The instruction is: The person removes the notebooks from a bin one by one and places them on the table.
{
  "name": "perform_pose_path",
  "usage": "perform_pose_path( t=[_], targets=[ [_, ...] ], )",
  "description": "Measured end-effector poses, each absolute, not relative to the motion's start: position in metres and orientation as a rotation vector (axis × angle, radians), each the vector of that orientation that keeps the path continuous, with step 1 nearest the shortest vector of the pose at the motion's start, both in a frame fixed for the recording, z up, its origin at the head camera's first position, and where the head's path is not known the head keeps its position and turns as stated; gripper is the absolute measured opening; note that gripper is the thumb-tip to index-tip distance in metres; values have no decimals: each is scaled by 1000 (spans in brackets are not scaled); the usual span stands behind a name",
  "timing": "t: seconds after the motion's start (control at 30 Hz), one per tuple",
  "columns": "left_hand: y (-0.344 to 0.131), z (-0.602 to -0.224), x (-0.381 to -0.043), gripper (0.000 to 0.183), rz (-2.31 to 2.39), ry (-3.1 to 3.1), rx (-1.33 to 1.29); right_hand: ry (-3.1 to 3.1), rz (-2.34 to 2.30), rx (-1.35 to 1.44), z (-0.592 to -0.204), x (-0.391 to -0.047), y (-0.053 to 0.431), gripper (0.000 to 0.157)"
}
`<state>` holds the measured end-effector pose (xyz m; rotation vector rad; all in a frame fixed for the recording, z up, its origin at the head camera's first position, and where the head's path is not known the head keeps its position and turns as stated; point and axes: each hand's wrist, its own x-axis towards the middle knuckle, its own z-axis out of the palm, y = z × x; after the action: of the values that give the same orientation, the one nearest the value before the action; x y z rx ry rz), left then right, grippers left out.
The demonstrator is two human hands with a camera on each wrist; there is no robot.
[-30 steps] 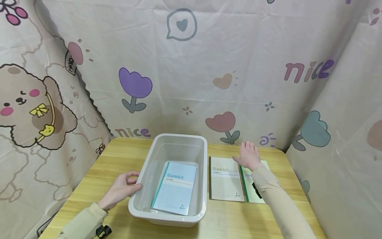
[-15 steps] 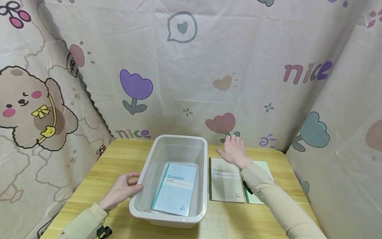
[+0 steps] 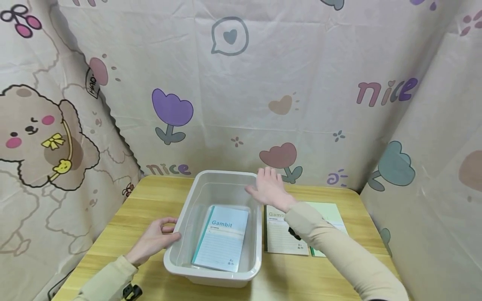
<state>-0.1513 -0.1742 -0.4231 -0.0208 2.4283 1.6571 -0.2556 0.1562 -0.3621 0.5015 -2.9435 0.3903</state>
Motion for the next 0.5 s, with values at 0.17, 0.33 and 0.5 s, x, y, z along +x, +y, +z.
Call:
perform_pose_path(
  t=[0.17,0.33,0.5],
  targets=[
    [-174,-423,-150,49,1657,2428,-8,-2974,312,552,-353,-252,131,71],
    [-173,-423,-151,48,1656,2449,-38,-3014,257,591,-352,-253,104,73],
    [-172,-424,-152,48,1655,2451,-24,-3067,223,625,-366,-260,75,70]
  ],
)
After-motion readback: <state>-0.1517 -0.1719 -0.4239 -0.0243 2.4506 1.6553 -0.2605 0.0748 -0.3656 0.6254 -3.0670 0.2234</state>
